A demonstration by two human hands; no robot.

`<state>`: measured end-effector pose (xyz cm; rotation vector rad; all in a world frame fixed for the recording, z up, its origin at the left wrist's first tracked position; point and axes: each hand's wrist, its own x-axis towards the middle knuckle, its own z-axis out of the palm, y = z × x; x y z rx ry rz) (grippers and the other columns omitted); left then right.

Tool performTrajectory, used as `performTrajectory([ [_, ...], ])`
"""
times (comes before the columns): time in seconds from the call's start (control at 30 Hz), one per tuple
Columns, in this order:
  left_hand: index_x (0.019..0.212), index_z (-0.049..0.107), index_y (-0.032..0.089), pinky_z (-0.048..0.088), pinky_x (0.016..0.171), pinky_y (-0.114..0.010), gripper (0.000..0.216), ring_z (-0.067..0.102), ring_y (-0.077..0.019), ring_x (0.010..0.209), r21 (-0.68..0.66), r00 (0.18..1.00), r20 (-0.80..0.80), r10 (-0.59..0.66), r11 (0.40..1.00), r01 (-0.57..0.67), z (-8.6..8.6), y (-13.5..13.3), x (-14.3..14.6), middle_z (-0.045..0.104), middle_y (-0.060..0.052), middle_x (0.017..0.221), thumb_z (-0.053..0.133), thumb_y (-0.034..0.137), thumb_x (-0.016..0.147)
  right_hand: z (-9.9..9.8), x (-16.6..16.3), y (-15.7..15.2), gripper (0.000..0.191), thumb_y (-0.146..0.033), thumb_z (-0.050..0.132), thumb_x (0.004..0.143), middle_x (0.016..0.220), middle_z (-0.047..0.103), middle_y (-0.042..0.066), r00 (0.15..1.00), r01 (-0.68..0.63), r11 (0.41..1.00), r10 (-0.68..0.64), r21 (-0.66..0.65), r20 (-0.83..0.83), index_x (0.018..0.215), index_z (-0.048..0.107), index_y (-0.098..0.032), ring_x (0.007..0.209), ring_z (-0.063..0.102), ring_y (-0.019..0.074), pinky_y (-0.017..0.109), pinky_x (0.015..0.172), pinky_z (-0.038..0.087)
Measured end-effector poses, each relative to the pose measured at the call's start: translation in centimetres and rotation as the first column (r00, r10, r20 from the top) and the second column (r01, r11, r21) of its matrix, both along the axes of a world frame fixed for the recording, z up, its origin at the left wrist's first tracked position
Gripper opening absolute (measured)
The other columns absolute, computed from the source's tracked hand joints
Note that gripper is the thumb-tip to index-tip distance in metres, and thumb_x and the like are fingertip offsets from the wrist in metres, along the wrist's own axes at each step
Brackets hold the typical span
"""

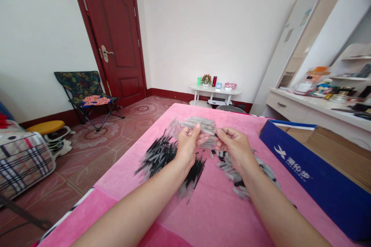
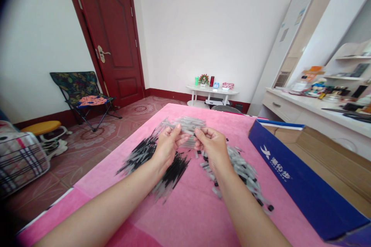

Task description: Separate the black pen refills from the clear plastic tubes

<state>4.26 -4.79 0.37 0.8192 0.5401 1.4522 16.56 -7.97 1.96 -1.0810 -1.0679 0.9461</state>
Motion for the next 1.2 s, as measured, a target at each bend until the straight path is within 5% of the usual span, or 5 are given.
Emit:
performTrajectory([
  [1.2,0.077,0.047,0.014,0.054,0.060,-0.027,0.030,0.064,-0.0128,0.058,0.020,1.000,0.015,0.023,1.000,-0.023,-0.21,-0.18,0.26,0.060,0.000,0.066,0.067,0.033,0.065,-0.95,-0.38,0.21,0.028,-0.042,0.066,0.064,0.056,0.060,-0.002,0.997,0.061,0.993,-0.066,0.098,0.047,0.068,0.056,-0.016,0.039,0.050,0.0070,0.018,0.038,0.041],
])
